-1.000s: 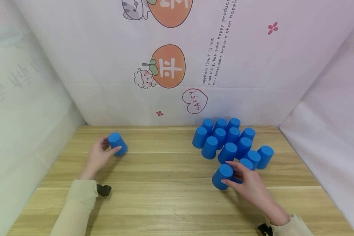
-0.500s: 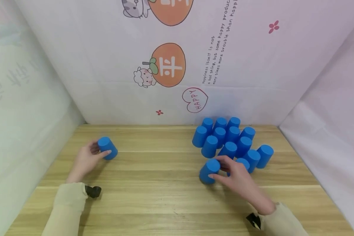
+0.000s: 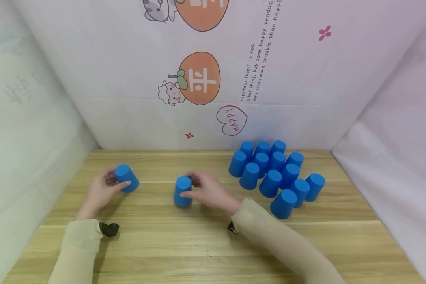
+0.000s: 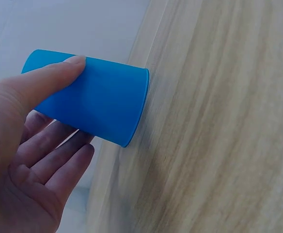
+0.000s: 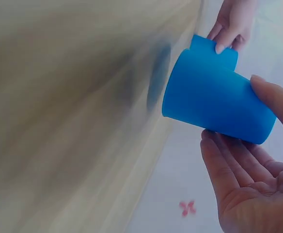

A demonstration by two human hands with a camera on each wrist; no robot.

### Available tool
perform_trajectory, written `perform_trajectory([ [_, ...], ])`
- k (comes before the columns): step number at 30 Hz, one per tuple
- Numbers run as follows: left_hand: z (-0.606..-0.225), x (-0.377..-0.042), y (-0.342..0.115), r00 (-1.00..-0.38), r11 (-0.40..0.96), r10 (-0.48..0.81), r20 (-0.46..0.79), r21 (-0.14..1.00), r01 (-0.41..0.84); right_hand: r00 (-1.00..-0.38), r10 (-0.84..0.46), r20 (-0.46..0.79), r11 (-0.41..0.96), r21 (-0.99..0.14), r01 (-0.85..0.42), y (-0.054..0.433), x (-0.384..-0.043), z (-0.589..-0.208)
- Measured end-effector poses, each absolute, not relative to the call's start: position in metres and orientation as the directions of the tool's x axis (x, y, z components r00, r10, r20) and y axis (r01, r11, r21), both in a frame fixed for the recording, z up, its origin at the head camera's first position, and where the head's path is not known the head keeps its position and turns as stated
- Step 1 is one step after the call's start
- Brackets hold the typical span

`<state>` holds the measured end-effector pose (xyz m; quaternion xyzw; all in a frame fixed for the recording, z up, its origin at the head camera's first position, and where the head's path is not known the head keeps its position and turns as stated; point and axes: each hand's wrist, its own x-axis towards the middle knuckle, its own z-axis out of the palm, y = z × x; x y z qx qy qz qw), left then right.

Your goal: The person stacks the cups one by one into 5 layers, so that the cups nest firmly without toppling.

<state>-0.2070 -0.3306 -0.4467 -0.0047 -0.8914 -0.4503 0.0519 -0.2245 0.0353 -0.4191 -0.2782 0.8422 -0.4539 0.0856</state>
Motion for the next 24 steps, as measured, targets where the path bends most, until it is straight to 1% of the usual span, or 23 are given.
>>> perform_trajectory([
  [6, -0.448, -0.206, -0.330, -0.995, 0.596, -0.041, 0.090, 0.802, 0.048, -0.814, -0.569, 0.116, 0.445, -0.789, -0.424, -0.026, -0.246, -0.413],
  [10, -0.449, -0.206, -0.330, -0.995, 0.592, -0.050, 0.082, 0.805, 0.036, -0.821, -0.558, 0.119, 0.455, -0.783, -0.424, -0.053, -0.255, -0.421],
  [16, -0.449, -0.208, -0.331, -0.996, 0.593, -0.045, 0.073, 0.805, 0.032, -0.847, -0.518, 0.121, 0.459, -0.795, -0.395, -0.079, -0.262, -0.432],
  [24, -0.446, -0.208, -0.332, -0.997, 0.594, -0.032, 0.067, 0.803, 0.035, -0.877, -0.468, 0.111, 0.500, -0.784, -0.367, -0.102, -0.260, -0.436],
])
